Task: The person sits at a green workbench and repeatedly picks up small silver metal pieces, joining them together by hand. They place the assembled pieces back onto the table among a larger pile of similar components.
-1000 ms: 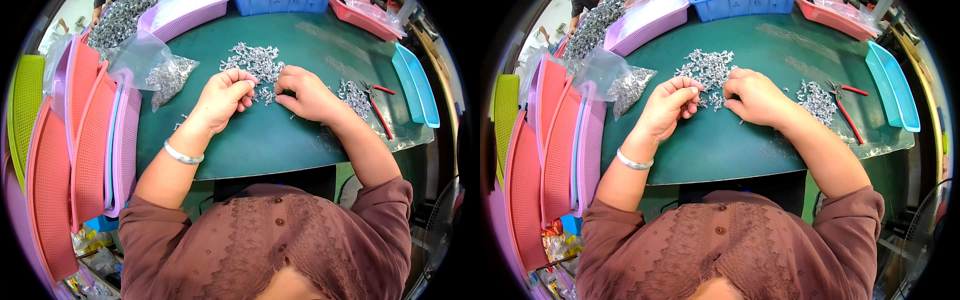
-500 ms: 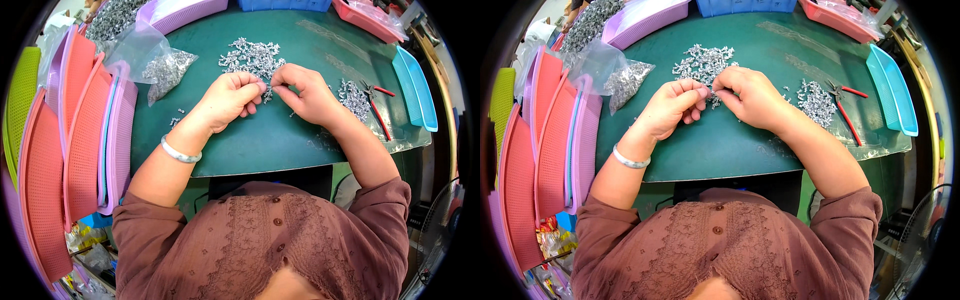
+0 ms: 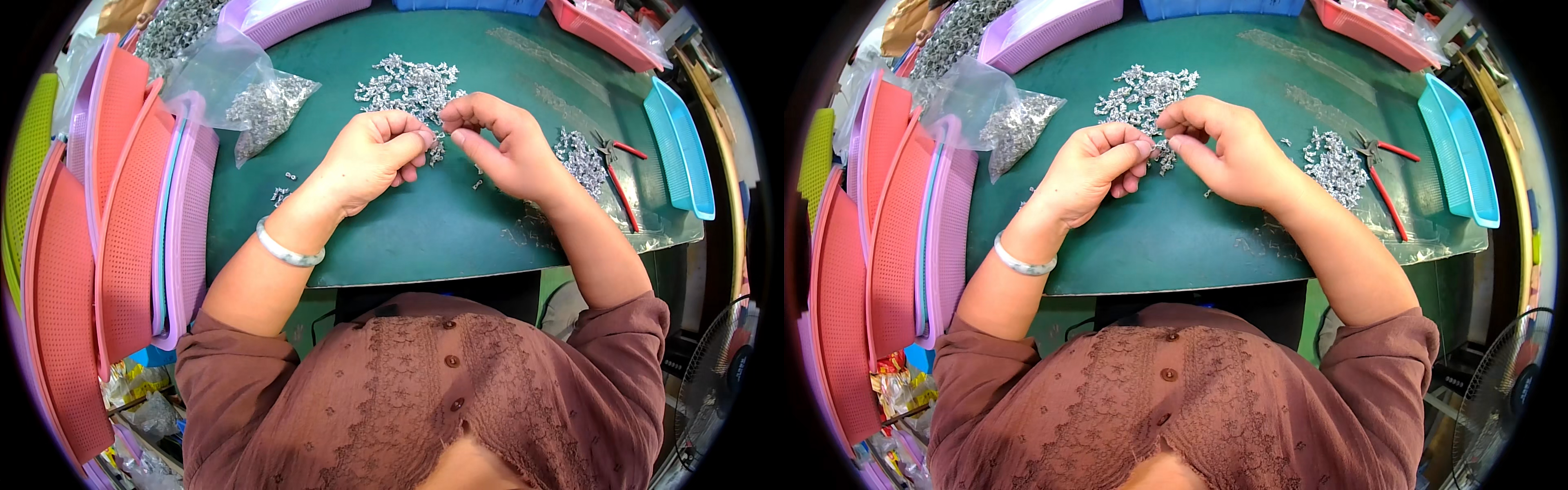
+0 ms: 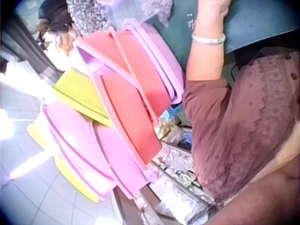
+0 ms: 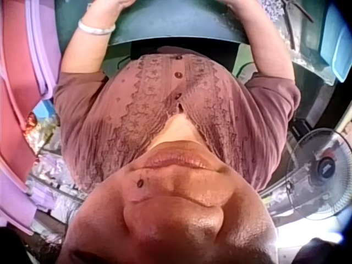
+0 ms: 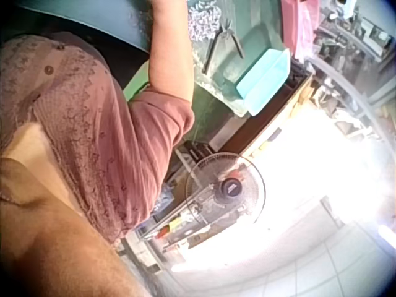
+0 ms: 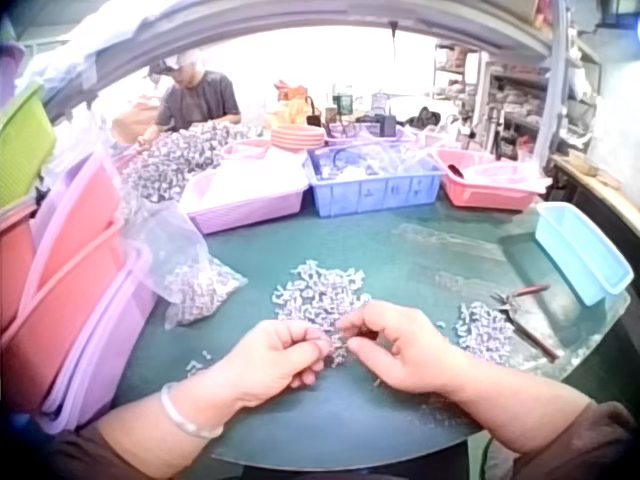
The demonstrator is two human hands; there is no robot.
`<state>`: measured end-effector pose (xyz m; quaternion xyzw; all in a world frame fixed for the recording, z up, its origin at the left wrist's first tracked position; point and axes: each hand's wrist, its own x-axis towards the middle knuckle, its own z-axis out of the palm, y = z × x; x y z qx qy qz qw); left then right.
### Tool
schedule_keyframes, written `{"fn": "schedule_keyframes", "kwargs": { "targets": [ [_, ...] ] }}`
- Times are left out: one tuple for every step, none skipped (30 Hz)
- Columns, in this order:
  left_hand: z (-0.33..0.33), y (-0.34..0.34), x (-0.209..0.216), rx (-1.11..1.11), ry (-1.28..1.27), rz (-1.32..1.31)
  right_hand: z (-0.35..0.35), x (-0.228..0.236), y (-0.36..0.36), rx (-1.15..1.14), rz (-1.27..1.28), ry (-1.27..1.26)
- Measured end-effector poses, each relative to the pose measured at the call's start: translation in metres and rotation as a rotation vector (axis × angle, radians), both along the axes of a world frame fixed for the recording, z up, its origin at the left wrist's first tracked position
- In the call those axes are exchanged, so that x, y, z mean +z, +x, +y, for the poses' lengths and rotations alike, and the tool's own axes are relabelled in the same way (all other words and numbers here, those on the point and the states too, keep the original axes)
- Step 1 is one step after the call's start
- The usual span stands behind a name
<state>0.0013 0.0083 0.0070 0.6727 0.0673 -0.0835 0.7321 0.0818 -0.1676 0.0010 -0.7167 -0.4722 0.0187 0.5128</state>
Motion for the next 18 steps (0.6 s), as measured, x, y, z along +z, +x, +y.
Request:
{"fn": "schedule_keyframes", "kwargs": {
  "targets": [
    [-0.0003,0.0,0.0,0.003,0.007,-0.007,-0.0011,-0.0006,0.002,-0.004,0.013,-0.018],
    [-0.0005,0.0,-0.0001,0.006,0.014,-0.013,-0.0016,-0.0011,0.003,-0.007,0.025,-0.036],
    [-0.0004,0.0,-0.0004,0.004,0.018,-0.02,-0.0018,-0.0002,0.0025,0.007,0.041,-0.065],
    [-0.0002,-0.0001,-0.001,0.002,0.021,-0.026,-0.0018,0.0017,0.0014,0.022,0.058,-0.095],
    [-0.0001,-0.0001,-0.0016,0.0,0.024,-0.032,-0.0018,0.003,0.0007,0.036,0.074,-0.125],
    [-0.0004,0.0,-0.0026,-0.001,0.032,-0.054,-0.0018,0.0031,0.0006,0.038,0.07,-0.138],
    [-0.0009,0.0,-0.0038,0.0,0.041,-0.076,-0.0017,0.0031,0.0005,0.041,0.065,-0.151],
    [-0.0012,0.0,-0.0046,0.0,0.049,-0.098,-0.0017,0.0032,0.0004,0.044,0.06,-0.164],
    [-0.0016,-0.0002,-0.0041,-0.004,0.053,-0.103,-0.0019,0.0036,0.0,0.043,0.064,-0.151],
    [-0.0019,-0.0008,-0.0028,-0.005,0.057,-0.107,-0.002,0.004,-0.0005,0.044,0.067,-0.138],
    [-0.0022,-0.0012,-0.0019,-0.007,0.062,-0.112,-0.0021,0.0041,-0.0009,0.045,0.07,-0.125],
    [-0.0018,-0.0012,-0.0019,-0.007,0.039,-0.1,-0.0019,0.0038,-0.001,0.048,0.077,-0.11],
    [-0.001,-0.0009,-0.0018,-0.008,0.016,-0.088,-0.0018,0.0038,-0.0014,0.049,0.083,-0.095],
    [-0.0004,-0.0008,-0.0017,-0.01,-0.007,-0.077,-0.0019,0.0039,-0.0016,0.05,0.089,-0.08],
    [-0.0003,-0.0009,-0.0015,-0.01,-0.022,-0.079,-0.0021,0.0048,-0.0019,0.042,0.066,-0.085],
    [-0.0001,-0.0009,-0.0012,-0.008,-0.036,-0.079,-0.0022,0.0064,-0.0018,0.036,0.044,-0.089],
    [0.0001,-0.0008,-0.001,-0.006,-0.05,-0.08,-0.0022,0.0073,-0.0017,0.029,0.021,-0.093],
    [0.0006,-0.0009,-0.0014,-0.011,-0.059,-0.085,-0.0021,0.0069,-0.0013,0.028,0.014,-0.09]
  ]
}}
